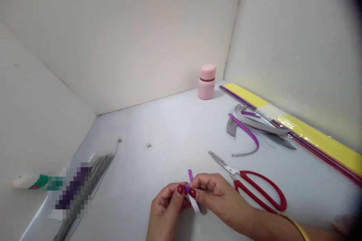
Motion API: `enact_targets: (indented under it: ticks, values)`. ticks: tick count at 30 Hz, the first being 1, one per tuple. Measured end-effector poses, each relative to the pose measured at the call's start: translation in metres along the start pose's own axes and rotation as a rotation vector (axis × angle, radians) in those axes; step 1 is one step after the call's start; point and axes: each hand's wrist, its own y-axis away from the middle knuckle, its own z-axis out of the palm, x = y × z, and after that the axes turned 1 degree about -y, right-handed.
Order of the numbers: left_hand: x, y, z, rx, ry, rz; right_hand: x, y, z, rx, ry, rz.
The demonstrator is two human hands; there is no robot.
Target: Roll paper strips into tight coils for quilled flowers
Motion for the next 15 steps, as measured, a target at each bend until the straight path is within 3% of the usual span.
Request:
enact_targets:
  ticks: [4, 9, 15]
  values:
    - [0.001, 0.0, -0.002, -0.016, -0.173, 0.187, 0.0, 0.001, 0.002, -0.044, -0.07, 0.01]
    - [-0.001, 0.0, -0.003, -0.065, -0.061, 0.05, 0.006, -0.001, 0.003, -0.139, -0.135, 0.079]
    - [-0.007, -0.002, -0.006, 0.062, -0.083, 0.017, 0.01, 0.0, 0.003, -0.057, 0.078, 0.074]
